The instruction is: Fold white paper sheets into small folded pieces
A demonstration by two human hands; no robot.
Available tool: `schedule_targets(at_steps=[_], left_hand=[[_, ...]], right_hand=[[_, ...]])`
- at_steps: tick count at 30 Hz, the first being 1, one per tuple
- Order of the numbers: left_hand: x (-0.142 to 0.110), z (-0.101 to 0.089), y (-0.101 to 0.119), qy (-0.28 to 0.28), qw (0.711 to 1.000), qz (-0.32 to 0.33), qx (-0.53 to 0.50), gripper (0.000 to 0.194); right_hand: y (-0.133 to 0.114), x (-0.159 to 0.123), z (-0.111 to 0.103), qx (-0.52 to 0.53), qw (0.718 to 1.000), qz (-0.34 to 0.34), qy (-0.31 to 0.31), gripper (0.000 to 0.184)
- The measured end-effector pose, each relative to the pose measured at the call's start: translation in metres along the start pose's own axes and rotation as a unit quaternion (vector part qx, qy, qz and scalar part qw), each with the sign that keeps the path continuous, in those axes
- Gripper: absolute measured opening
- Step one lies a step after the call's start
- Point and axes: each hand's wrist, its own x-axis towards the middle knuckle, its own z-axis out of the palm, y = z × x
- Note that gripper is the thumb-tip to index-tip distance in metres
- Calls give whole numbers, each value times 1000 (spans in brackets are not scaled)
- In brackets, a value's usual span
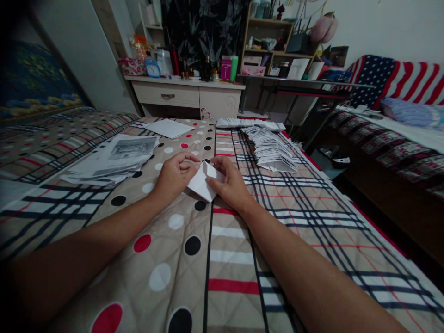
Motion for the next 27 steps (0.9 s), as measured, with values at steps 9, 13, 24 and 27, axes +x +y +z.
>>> schedule_targets(at_steps=[9, 13, 24, 27], left_hand=[[-1, 1, -1, 2, 1000, -8, -3, 18], [-2, 3, 0, -9, 999, -25, -20, 22], [-1, 5, 0, -78, 981, -151, -90, 42], [-2, 5, 2, -74, 981, -152, -91, 32]], right_hand=[[-7, -2, -1, -63, 998, 7, 29, 13], [-9, -1, 0, -116, 991, 2, 61, 7], [-15, -4, 2, -137, 988, -44, 64, 13], [-15, -5, 2, -125, 990, -37, 60, 13]])
